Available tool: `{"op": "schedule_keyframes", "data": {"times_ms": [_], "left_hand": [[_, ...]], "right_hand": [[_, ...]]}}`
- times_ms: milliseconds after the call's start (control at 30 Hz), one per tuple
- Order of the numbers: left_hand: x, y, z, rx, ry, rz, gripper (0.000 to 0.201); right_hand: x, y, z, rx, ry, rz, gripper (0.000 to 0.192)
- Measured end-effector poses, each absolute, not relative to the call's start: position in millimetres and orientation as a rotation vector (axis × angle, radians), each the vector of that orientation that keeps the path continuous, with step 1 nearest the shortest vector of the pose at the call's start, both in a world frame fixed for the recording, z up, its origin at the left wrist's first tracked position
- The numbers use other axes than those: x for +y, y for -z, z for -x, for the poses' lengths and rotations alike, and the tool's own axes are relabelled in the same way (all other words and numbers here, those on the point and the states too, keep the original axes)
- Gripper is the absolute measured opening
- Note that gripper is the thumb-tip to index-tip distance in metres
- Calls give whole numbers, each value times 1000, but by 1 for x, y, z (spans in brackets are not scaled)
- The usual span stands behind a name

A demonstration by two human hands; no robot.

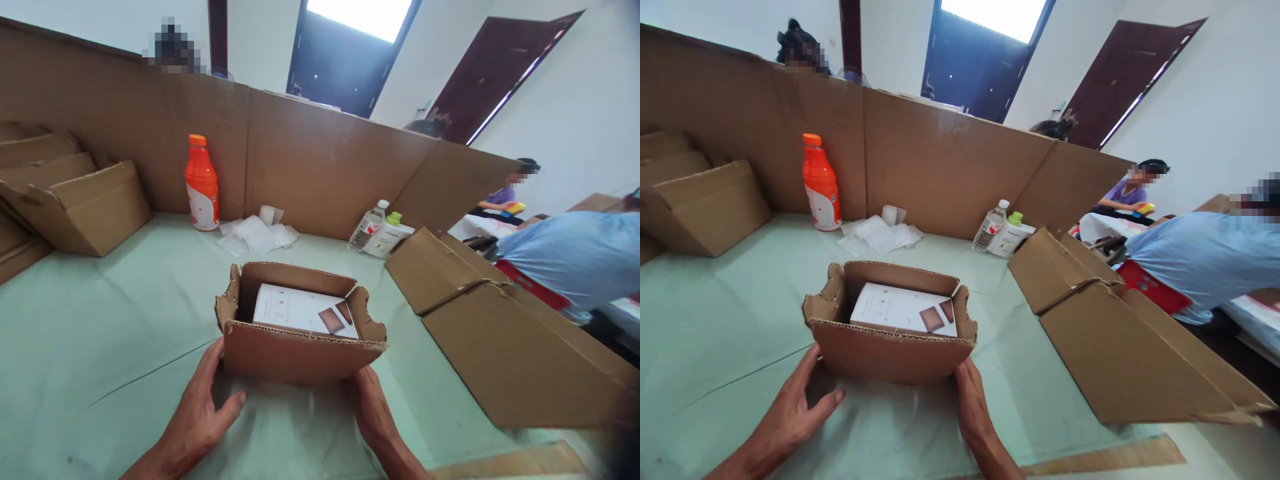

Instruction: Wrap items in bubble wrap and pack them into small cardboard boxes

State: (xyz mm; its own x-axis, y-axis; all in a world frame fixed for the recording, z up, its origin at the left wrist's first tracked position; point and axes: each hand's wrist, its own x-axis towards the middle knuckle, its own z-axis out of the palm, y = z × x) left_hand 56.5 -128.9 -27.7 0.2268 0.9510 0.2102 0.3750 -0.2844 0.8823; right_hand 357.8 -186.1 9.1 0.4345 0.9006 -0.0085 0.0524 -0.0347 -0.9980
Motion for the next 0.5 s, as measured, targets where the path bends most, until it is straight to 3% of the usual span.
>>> {"op": "schedule_keyframes", "data": {"times_ms": [300,500], "left_hand": [[-56,-2,-49,1340,-1087,-1567,75],[-49,40,-35,1432,-1204,-1565,73]], "right_hand": [[-111,-16,-323,-1008,-987,1271,49],[-78,-3,-319,-989,-939,1280,56]]}}
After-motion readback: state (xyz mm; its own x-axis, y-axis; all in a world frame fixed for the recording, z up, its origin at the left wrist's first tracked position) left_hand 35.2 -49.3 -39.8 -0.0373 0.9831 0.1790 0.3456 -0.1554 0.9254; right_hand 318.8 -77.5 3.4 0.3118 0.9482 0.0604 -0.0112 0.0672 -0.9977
